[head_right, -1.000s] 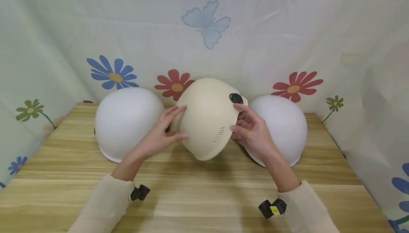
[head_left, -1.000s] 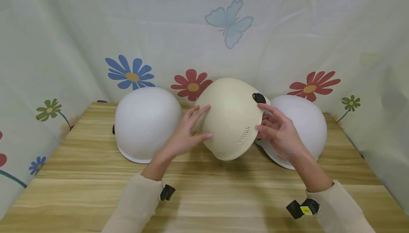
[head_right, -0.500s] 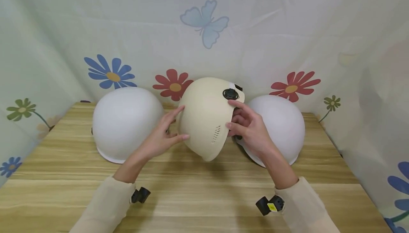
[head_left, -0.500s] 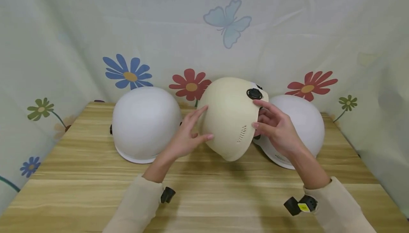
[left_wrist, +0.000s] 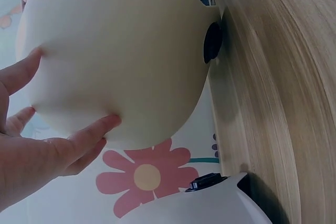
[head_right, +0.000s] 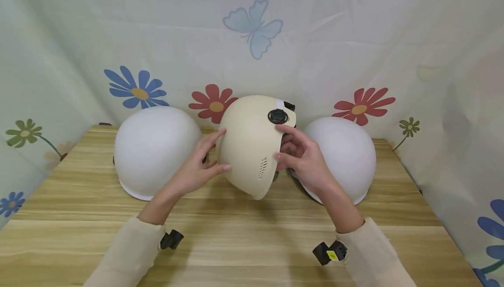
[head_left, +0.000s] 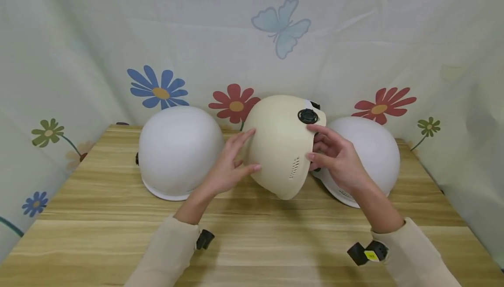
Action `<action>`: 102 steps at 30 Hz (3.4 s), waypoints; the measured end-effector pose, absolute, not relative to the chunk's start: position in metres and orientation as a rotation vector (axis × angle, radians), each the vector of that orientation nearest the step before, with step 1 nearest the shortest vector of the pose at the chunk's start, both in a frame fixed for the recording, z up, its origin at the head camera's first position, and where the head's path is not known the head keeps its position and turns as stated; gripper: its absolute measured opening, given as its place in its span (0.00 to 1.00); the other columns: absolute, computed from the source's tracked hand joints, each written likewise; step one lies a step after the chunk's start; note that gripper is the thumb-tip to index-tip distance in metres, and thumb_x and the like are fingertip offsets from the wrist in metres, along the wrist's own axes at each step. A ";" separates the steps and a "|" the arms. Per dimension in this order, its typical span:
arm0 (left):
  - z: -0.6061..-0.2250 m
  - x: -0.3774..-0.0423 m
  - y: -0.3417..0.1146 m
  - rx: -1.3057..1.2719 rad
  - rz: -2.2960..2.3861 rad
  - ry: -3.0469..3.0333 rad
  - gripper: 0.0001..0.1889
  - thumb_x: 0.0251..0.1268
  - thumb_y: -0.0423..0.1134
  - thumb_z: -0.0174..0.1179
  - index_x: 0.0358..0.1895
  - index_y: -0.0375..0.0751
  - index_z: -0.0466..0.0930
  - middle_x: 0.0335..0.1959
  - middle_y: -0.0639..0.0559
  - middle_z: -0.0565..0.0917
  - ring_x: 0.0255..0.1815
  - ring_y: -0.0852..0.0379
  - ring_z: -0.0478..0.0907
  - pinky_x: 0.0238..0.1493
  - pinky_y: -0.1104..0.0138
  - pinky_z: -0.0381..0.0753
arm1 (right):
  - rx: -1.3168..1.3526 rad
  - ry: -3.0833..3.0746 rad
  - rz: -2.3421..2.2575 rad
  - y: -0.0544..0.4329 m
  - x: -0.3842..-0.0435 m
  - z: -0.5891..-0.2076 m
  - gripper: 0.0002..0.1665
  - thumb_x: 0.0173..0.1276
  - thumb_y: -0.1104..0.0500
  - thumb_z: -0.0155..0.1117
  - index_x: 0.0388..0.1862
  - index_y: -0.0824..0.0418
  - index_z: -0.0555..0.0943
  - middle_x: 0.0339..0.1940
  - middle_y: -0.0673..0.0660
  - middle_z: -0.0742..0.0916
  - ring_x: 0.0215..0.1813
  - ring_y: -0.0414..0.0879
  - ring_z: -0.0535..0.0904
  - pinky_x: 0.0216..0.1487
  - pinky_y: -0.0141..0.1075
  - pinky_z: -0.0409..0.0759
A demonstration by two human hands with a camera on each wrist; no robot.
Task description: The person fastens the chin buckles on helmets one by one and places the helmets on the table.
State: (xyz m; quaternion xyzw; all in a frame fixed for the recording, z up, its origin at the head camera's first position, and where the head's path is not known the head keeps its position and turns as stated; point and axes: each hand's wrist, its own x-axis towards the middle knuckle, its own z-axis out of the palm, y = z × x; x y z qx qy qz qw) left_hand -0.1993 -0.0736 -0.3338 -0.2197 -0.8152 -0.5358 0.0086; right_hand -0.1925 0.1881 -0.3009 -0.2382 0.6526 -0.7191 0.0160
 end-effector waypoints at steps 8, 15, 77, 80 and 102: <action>-0.336 -0.200 -0.076 -0.678 -1.707 -2.544 0.43 0.53 0.38 0.66 0.71 0.54 0.52 0.67 0.41 0.52 0.64 0.39 0.56 0.50 0.45 0.69 | -0.730 2.074 -2.220 0.180 -0.193 -0.300 0.30 0.57 0.78 0.58 0.60 0.68 0.68 0.40 0.61 0.75 0.38 0.46 0.76 0.29 0.37 0.81; -0.337 -0.199 -0.074 -0.650 -1.740 -2.563 0.44 0.53 0.37 0.66 0.71 0.56 0.50 0.67 0.41 0.52 0.63 0.37 0.58 0.48 0.48 0.73 | -0.690 2.143 -2.159 0.178 -0.194 -0.299 0.31 0.56 0.78 0.58 0.60 0.67 0.69 0.40 0.59 0.76 0.39 0.45 0.77 0.30 0.39 0.81; -0.354 -0.205 -0.098 -0.519 -1.826 -2.616 0.38 0.62 0.48 0.58 0.70 0.43 0.50 0.66 0.38 0.60 0.64 0.40 0.61 0.60 0.48 0.62 | -0.566 2.429 -1.643 0.228 -0.192 -0.363 0.22 0.60 0.64 0.64 0.52 0.72 0.74 0.44 0.66 0.81 0.47 0.51 0.78 0.44 0.31 0.77; -0.351 -0.204 -0.101 -0.482 -1.834 -2.625 0.39 0.61 0.50 0.59 0.71 0.45 0.50 0.67 0.39 0.59 0.64 0.40 0.60 0.60 0.48 0.62 | -0.566 2.438 -1.643 0.230 -0.193 -0.360 0.22 0.61 0.64 0.63 0.52 0.73 0.74 0.45 0.66 0.81 0.46 0.50 0.78 0.44 0.30 0.76; -0.356 -0.205 -0.112 -0.444 -1.866 -2.515 0.50 0.52 0.35 0.67 0.72 0.41 0.40 0.65 0.38 0.60 0.60 0.41 0.65 0.56 0.49 0.68 | -0.307 2.425 -1.730 0.239 -0.211 -0.347 0.30 0.67 0.59 0.57 0.63 0.69 0.63 0.56 0.70 0.73 0.43 0.44 0.80 0.46 0.35 0.78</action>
